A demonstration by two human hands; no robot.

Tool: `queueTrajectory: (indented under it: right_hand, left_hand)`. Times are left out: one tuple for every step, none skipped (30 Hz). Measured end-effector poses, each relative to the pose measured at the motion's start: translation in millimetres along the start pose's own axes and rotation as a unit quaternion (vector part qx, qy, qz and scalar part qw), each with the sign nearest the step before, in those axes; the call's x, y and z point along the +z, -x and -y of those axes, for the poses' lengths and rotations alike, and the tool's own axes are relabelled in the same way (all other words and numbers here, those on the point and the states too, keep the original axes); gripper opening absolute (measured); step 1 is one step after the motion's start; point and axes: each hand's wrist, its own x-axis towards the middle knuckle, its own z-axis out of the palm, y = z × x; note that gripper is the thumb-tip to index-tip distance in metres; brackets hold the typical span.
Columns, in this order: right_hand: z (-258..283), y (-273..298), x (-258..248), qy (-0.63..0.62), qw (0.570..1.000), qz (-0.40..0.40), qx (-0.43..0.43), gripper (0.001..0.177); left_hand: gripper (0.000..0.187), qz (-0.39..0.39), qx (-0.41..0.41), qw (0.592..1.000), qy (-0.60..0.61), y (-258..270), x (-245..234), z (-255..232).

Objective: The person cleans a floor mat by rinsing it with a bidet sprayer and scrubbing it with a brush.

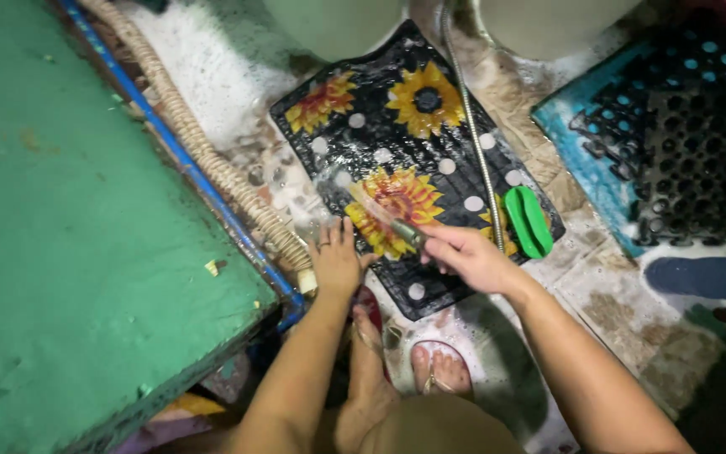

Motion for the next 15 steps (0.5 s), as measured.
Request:
queueTrajectory:
  right_hand:
    - [6.0, -1.4, -2.5, 0.000, 1.000, 0.014, 0.007, 0.043]
    - [11.3, -1.6, -3.8, 0.000, 1.000, 0.026, 0.015, 0.044]
    - [15.4, -3.5, -0.8, -0.012, 1.000, 0.011, -0.001, 0.043]
    - [18.2, -4.9, 2.6, -0.023, 1.000, -0.005, -0.016, 0.043]
    - [20.4, -5.1, 3.9, -0.034, 0.999, -0.022, -0.031, 0.042]
    - [22.4, -4.7, 3.0, -0.024, 0.999, -0.013, -0.027, 0.044]
    - [24.0, -5.1, 0.3, -0.015, 1.000, -0.003, -0.023, 0.045]
    - [24.4, -4.0, -2.5, -0.006, 1.000, 0.006, -0.017, 0.046]
    - [23.9, -2.5, -6.2, -0.019, 1.000, 0.015, -0.008, 0.046]
    - [22.5, 1.7, -11.2, -0.032, 0.999, 0.026, 0.004, 0.046]
    - [20.3, 5.8, -15.9, -0.044, 0.998, 0.036, 0.015, 0.047]
    - [17.3, 10.7, -21.1, 0.002, 0.998, 0.045, 0.040, 0.046]
    - [14.2, 16.1, -26.8, 0.047, 0.995, 0.054, 0.065, 0.045]
    - [11.5, 20.0, -32.1, 0.092, 0.990, 0.064, 0.087, 0.044]
    - [8.4, 25.5, -35.2, 0.083, 0.993, 0.051, 0.070, 0.045]
  left_hand:
    - [0.106, -0.024, 0.003, 1.000, 0.014, 3.5, 4.3, 1.3]
    - [0.107, -0.007, -0.008, 1.000, 0.025, 3.3, 5.8, 0.7]
    - [0.107, 0.010, -0.019, 0.999, 0.035, 2.1, 4.5, -0.9]
    - [0.108, 0.027, -0.027, 0.998, 0.047, 0.9, 1.2, -4.1]
    - [0.113, 0.053, -0.036, 0.997, 0.043, 0.7, -4.3, -7.7]
    - [0.117, 0.080, -0.045, 0.995, 0.038, 1.5, -12.2, -10.3]
    - [0.121, 0.106, -0.053, 0.992, 0.033, 1.8, -21.0, -12.8]
    - [0.126, 0.130, -0.055, 0.990, 0.022, 2.0, -29.4, -14.2]
    - [0.131, 0.154, -0.056, 0.986, 0.011, 0.4, -37.1, -13.8]
    - [0.137, 0.180, -0.059, 0.982, 0.002, -0.4, -41.8, -14.4]
    - [0.138, 0.172, -0.055, 0.984, 0.001, -3.1, -44.8, -13.1]
    - [0.139, 0.163, -0.052, 0.985, 0.002, -6.4, -45.2, -11.0]
    - [0.140, 0.155, -0.048, 0.987, 0.003, -8.9, -43.6, -10.8]
    - [0.139, 0.162, -0.049, 0.986, -0.004, -13.2, -43.0, -11.4]
    - [0.139, 0.169, -0.050, 0.984, -0.010, -17.3, -42.6, -12.1]
